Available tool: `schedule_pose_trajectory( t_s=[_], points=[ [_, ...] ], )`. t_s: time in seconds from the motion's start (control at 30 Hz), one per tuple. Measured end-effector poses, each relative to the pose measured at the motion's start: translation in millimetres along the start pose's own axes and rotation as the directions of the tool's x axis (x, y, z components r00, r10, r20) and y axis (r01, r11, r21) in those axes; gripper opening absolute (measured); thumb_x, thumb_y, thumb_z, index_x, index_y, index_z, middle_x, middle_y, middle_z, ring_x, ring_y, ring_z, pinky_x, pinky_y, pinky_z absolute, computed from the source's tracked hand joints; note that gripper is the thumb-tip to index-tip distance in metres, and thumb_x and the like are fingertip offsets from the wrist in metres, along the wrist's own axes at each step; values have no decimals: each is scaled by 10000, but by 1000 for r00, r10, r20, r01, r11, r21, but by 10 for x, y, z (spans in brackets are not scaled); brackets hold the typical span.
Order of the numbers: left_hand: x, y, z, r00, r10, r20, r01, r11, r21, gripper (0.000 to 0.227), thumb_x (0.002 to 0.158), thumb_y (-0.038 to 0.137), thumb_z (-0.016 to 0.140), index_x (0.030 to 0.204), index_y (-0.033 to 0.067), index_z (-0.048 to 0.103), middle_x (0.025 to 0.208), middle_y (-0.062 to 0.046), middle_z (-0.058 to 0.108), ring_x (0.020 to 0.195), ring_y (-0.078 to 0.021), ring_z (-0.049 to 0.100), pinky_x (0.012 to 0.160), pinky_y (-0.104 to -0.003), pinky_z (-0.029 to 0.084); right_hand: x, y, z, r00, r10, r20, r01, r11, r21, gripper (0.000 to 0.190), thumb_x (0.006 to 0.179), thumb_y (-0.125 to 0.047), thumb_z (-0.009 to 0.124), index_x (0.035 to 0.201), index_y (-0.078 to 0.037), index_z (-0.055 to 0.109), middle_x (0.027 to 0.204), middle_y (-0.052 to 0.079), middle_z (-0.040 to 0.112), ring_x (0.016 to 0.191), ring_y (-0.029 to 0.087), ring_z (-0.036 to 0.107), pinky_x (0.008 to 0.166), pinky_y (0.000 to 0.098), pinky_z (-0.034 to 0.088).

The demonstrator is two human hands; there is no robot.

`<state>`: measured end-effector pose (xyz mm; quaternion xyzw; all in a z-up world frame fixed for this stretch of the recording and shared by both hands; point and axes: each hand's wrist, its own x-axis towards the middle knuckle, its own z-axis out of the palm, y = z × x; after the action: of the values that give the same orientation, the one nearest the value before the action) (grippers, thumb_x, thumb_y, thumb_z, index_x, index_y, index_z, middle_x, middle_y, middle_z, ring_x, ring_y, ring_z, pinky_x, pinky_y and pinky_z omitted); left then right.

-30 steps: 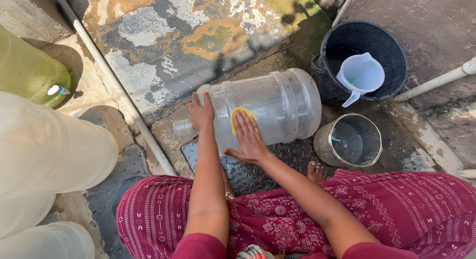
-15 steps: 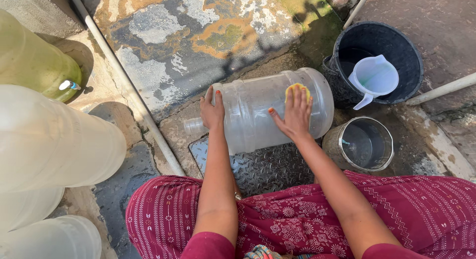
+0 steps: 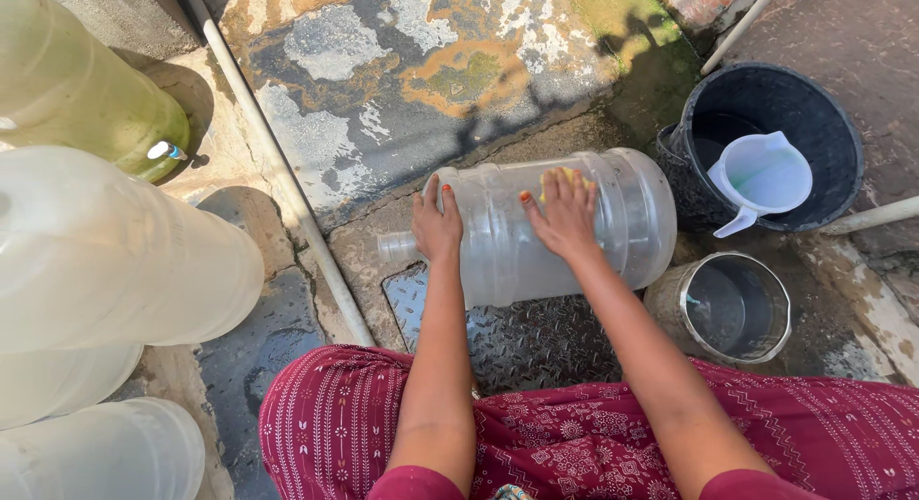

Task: The person wipes the exterior of a large plastic water can with a yellow sponge while sitting on the floor.

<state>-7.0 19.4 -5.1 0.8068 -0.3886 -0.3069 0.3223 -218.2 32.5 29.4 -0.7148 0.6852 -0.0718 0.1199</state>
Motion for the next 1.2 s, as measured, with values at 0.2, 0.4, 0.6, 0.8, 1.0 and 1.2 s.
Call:
schedule_pose_trajectory(
  t_s=[0.2, 0.4, 0.6, 0.8, 1.0, 1.2],
  points=[
    [-34, -4, -40, 998, 52, -17, -52, 999, -3, 510, 981, 554, 510, 1465, 401, 557, 1604, -119, 424, 1444, -382, 426, 1142, -544, 366, -22, -622, 592, 957, -290, -4, 286, 941, 179, 690, 1047, -532, 238, 1592, -132, 376, 1662, 92, 323, 1560, 346, 205, 1252, 536, 128],
    [-66, 81, -105, 999, -28, 24, 28, 1000, -9, 495, 967, 531, 489, 1446, 418, 546, 1610, -85, 413, 1411, -364, 463, 1122, -535, 375, 1194, -529, 350, 942, 14, 336, -74, 984, 164, 619, 1080, -518, 196, 1534, -213, 486, 1600, 87, 436, 1501, 337, 343, 1280, 493, 165],
    [94, 36, -24, 998, -56, 29, 58, 993, -102, 456, 1006, 499, 415, 1418, 415, 590, 1592, -88, 445, 1389, -353, 499, 1123, -494, 399, 213, -846, 582, 941, -333, -59, 337, 935, 106, 610, 1064, -385, 308, 1575, -70, 410, 1609, 150, 428, 1506, 342, 335, 1258, 517, 164],
    [177, -5, 37, 1000, -18, -19, 16, 997, -80, 450, 1008, 496, 443, 1411, 400, 619, 1565, -116, 472, 1408, -347, 484, 1126, -487, 401, -787, -153, 435, 670, -726, -155, 694, 686, -218, 740, 1064, -612, 266, 1603, -110, 329, 1682, 101, 269, 1553, 281, 204, 1273, 488, 62],
    [130, 11, 29, 998, -60, -8, 59, 991, -121, 448, 997, 523, 444, 1391, 409, 625, 1569, -78, 481, 1431, -291, 460, 1145, -483, 374, -223, 910, -240, 990, 66, -123, -82, 987, -138, 848, 1039, -683, 205, 1603, -55, 290, 1676, 123, 310, 1579, 302, 205, 1294, 570, 12],
    [144, -34, 29, 997, -70, -7, 69, 991, -110, 452, 995, 515, 443, 1391, 386, 620, 1520, -36, 540, 1428, -272, 464, 1134, -481, 367, -559, 92, 43, 987, -76, -143, 72, 997, -33, 1110, 943, -833, 185, 1621, 42, 117, 1704, 226, 77, 1566, 408, 3, 1273, 518, 17]
  ],
)
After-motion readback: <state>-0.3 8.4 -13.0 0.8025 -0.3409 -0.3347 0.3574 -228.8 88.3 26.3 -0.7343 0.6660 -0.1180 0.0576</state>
